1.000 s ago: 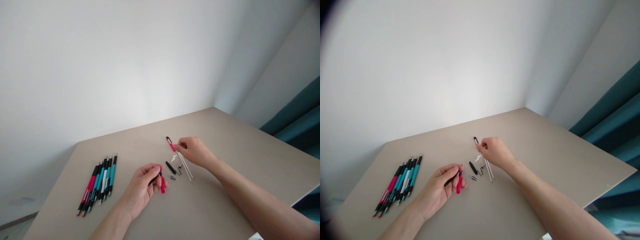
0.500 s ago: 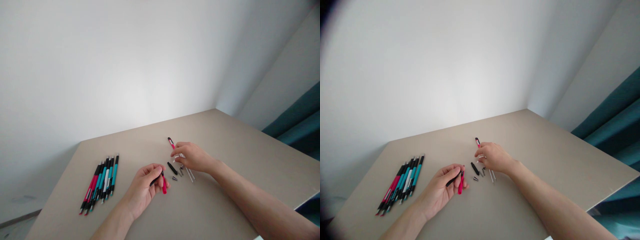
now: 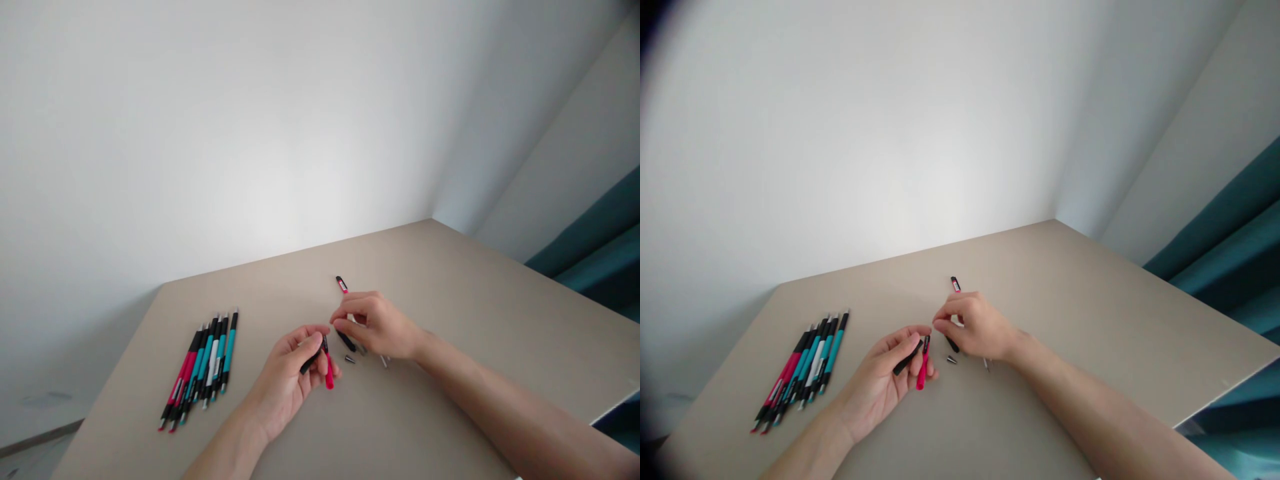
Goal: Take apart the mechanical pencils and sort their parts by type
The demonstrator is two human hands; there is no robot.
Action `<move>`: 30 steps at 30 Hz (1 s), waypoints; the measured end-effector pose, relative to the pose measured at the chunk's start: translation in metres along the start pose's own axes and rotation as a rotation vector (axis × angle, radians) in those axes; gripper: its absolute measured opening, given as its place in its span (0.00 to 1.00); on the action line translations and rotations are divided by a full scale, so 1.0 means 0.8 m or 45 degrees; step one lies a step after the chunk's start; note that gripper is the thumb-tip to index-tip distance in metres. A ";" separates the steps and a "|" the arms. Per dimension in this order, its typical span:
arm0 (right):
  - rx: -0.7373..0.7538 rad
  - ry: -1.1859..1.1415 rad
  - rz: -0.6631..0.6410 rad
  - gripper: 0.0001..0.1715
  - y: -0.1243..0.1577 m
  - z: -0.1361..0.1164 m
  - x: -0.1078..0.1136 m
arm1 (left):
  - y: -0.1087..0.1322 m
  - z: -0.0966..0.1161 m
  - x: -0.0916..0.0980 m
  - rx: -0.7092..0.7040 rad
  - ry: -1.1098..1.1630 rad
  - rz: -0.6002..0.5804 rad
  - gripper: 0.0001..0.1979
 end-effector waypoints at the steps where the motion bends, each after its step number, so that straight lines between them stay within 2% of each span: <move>1: 0.045 -0.082 -0.019 0.11 0.001 -0.008 -0.003 | 0.000 0.000 -0.001 -0.001 0.005 -0.007 0.09; 5: 0.028 -0.265 -0.087 0.11 0.002 -0.019 -0.017 | -0.001 -0.001 -0.001 -0.012 0.024 -0.035 0.10; 12: -0.101 -0.481 -0.081 0.11 0.001 -0.009 -0.022 | -0.001 -0.001 -0.002 -0.005 0.005 -0.066 0.10; 17: -0.158 -0.478 -0.005 0.08 0.001 -0.004 -0.015 | -0.001 -0.001 -0.001 -0.018 0.009 -0.078 0.12; 24: -0.204 -0.596 0.017 0.12 0.001 0.001 -0.016 | -0.001 -0.002 0.000 -0.007 0.030 -0.050 0.11; 30: -0.101 -0.582 0.040 0.12 0.000 -0.003 -0.015 | -0.002 -0.003 0.001 -0.040 0.019 -0.063 0.14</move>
Point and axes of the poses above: each hand's wrist, its own y-axis away from the middle knuckle, its own x-axis out of the back of the hand, z = x × y, the point moved 4 cm from there along -y, towards the middle knuckle, and after that the axes turned 1 degree about y, right-handed, at the moved point
